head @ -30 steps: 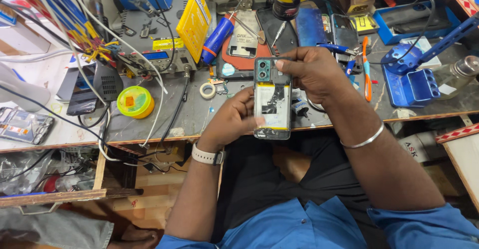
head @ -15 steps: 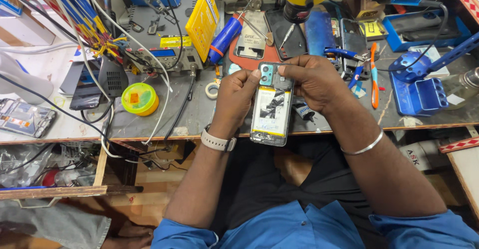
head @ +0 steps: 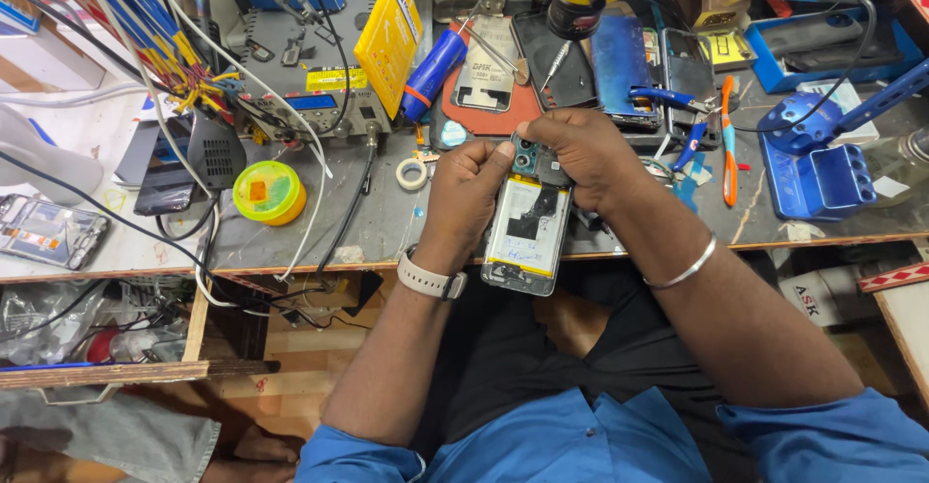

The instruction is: The person assembles a smartphone by connecting a ribbon cable to the motherboard, placing the battery into the chassis, and fitting the back cover. They then press the edges to secure the cover and inspect the assembled device.

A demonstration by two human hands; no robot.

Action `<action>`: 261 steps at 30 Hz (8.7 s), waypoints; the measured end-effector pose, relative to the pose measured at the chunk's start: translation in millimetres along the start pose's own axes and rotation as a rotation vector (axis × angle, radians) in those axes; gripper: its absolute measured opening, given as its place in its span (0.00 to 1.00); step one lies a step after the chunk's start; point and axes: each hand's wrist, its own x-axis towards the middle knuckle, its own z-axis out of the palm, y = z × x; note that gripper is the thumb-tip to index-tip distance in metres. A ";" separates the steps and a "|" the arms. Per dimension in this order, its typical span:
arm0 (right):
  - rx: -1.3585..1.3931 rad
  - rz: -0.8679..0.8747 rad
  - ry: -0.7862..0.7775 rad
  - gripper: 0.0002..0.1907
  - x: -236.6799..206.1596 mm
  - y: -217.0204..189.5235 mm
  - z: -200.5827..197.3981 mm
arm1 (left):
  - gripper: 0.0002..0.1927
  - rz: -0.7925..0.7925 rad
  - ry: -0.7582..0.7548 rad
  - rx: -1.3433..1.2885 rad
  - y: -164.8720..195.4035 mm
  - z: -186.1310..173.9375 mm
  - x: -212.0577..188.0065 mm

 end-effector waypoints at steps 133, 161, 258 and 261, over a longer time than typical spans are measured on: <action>-0.721 -0.771 0.034 0.21 -135.2 32.8 44.7 | 0.14 -0.063 0.017 -0.589 16.1 14.9 -42.5; -0.755 -0.785 0.018 0.22 -153.1 31.5 60.4 | 0.13 -0.116 -0.079 -0.747 10.6 19.0 -36.9; -1.598 -1.196 -0.315 0.09 -81.0 -29.6 12.5 | 0.10 0.481 0.023 0.928 89.6 9.0 -83.6; -1.604 -1.224 -0.303 0.11 -76.0 -24.7 10.7 | 0.10 0.426 0.053 0.873 87.6 9.2 -81.8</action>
